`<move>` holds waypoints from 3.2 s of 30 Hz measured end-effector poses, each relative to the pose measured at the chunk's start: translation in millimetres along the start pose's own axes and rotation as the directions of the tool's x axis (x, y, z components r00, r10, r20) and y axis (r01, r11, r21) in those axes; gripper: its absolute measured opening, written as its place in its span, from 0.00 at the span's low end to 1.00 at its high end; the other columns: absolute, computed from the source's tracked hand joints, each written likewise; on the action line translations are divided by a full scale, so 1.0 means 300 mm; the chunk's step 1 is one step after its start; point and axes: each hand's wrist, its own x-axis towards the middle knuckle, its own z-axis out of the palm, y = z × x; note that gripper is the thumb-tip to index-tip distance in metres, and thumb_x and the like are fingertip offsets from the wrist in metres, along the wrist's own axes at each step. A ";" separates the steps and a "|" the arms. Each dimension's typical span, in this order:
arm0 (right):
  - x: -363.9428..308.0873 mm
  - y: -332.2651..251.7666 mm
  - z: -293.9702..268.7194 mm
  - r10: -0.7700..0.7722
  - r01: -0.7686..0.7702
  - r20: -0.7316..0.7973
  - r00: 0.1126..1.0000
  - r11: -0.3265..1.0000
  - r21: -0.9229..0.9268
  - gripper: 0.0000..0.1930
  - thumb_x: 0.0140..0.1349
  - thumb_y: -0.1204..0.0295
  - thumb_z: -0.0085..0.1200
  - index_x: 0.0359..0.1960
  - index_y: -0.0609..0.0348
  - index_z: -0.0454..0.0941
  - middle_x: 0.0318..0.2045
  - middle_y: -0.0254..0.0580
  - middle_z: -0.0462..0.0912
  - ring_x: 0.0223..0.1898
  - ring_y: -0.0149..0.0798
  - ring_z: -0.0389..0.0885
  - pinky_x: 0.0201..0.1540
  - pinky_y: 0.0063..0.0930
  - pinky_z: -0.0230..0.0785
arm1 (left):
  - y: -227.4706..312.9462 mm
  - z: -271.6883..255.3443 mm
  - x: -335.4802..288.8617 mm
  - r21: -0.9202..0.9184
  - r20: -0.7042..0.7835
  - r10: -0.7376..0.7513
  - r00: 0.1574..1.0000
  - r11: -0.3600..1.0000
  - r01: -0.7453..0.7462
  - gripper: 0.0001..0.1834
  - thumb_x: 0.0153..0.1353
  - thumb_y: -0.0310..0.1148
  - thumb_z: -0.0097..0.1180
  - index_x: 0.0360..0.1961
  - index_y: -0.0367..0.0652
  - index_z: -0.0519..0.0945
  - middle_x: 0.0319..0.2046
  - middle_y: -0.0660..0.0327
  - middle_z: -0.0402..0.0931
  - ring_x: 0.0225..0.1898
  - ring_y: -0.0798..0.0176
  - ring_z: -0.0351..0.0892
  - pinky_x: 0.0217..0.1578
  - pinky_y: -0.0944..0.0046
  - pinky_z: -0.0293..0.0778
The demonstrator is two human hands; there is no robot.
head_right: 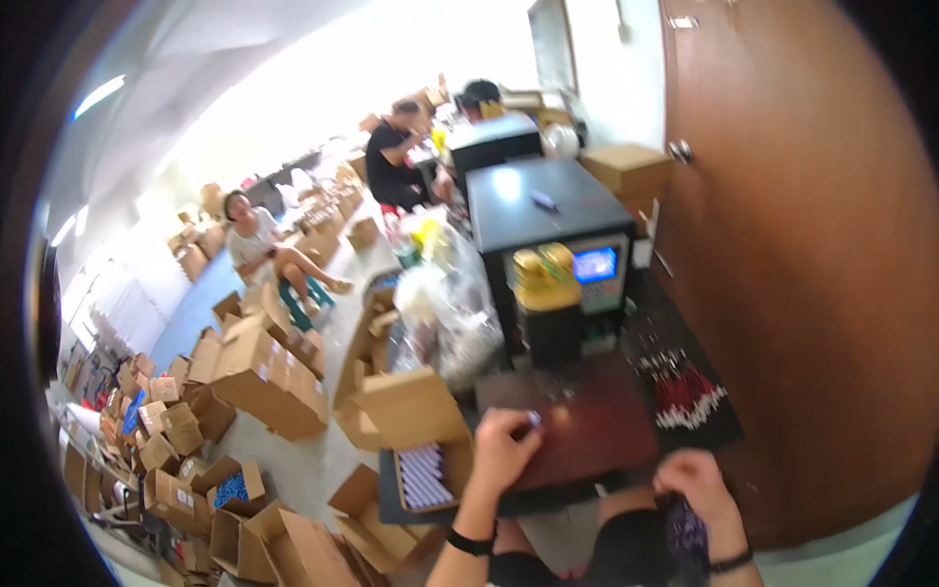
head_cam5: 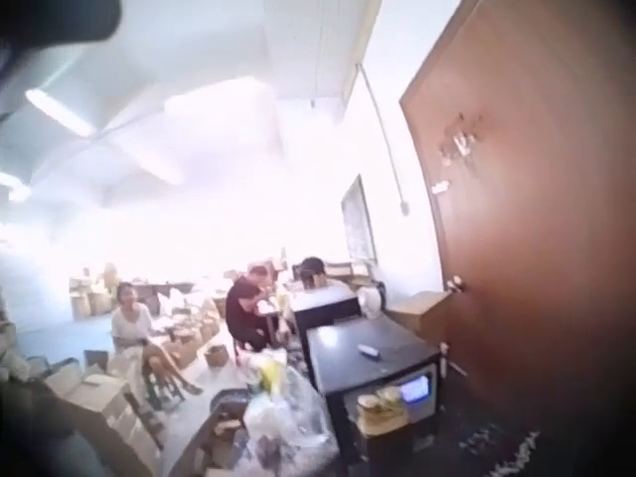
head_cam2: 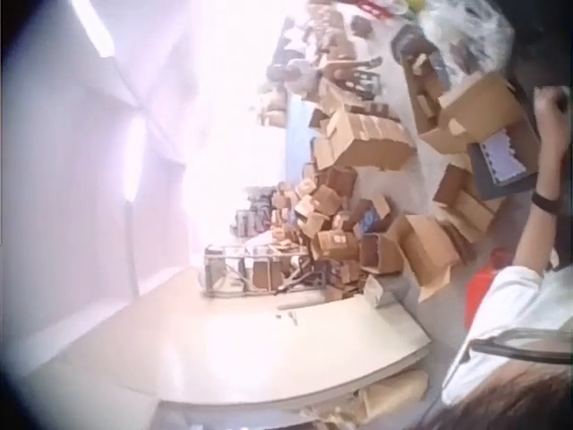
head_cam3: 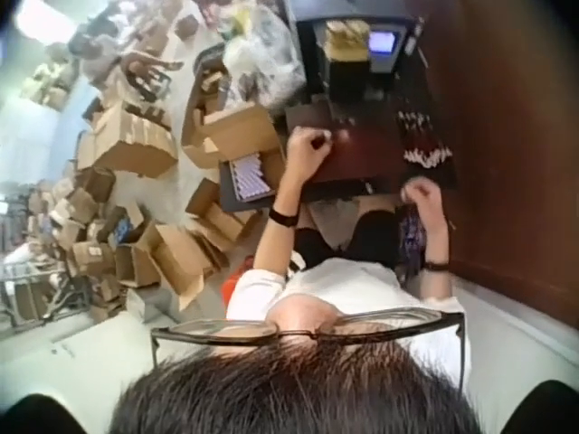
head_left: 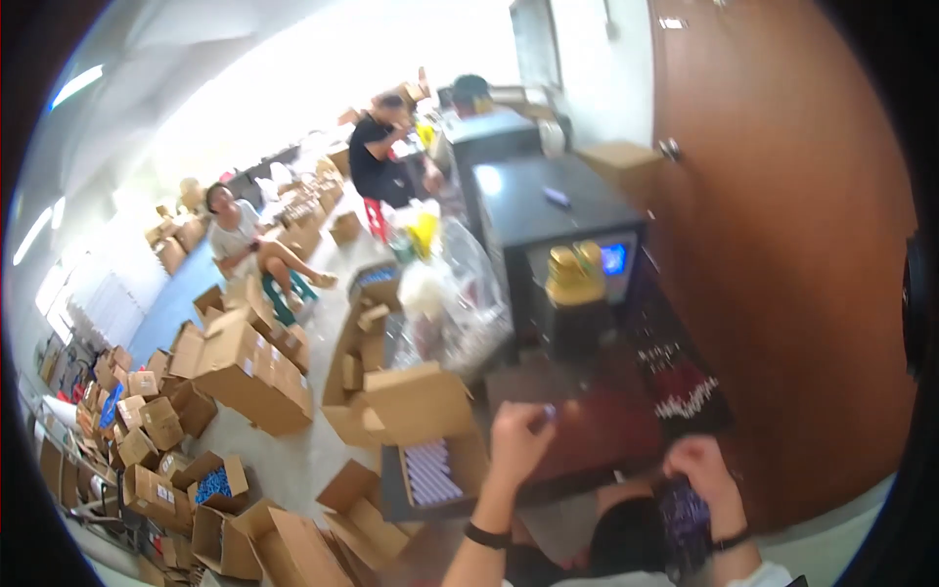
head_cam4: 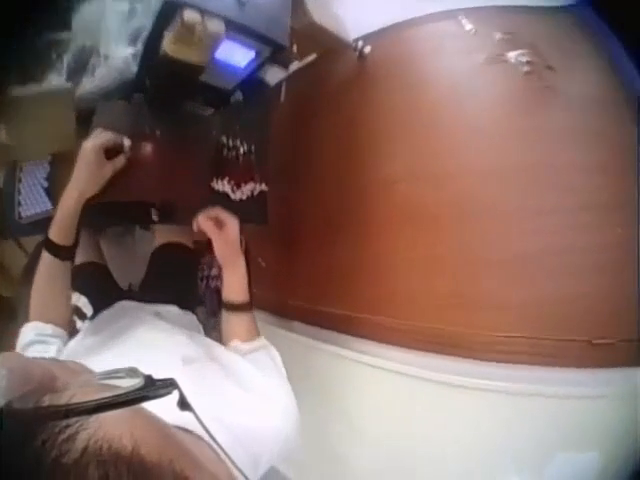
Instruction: The person picks up a battery from a box, positions a wire against the terminal, and uses a spot welder to attach them. This process is repeated for several batteries, which are then placed back into a separate box.
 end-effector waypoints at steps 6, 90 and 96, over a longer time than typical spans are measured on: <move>0.348 -0.153 0.106 -0.142 0.145 0.088 0.986 0.989 -0.027 0.08 0.70 0.70 0.58 0.39 0.62 0.85 0.41 0.44 0.90 0.43 0.32 0.85 0.47 0.26 0.74 | 0.009 -0.018 0.064 0.049 0.044 -0.060 0.997 0.997 0.058 0.11 0.51 0.28 0.72 0.36 0.35 0.87 0.33 0.50 0.85 0.37 0.49 0.82 0.41 0.56 0.78; 0.413 -0.022 0.254 -0.305 0.295 -0.027 0.952 0.938 -0.182 0.05 0.63 0.76 0.67 0.33 0.65 0.84 0.26 0.30 0.84 0.28 0.20 0.75 0.32 0.18 0.68 | 0.046 0.097 0.115 0.031 0.066 -0.067 0.996 0.997 0.065 0.08 0.48 0.26 0.67 0.30 0.35 0.84 0.24 0.56 0.76 0.29 0.57 0.75 0.31 0.59 0.72; 0.450 -0.020 0.293 -0.322 0.320 -0.058 0.945 0.946 -0.041 0.05 0.65 0.76 0.67 0.34 0.65 0.85 0.26 0.27 0.83 0.27 0.17 0.74 0.30 0.16 0.65 | 0.017 0.123 0.121 0.101 0.112 0.024 0.993 0.994 -0.036 0.07 0.54 0.29 0.70 0.33 0.38 0.87 0.26 0.57 0.79 0.32 0.53 0.76 0.36 0.57 0.74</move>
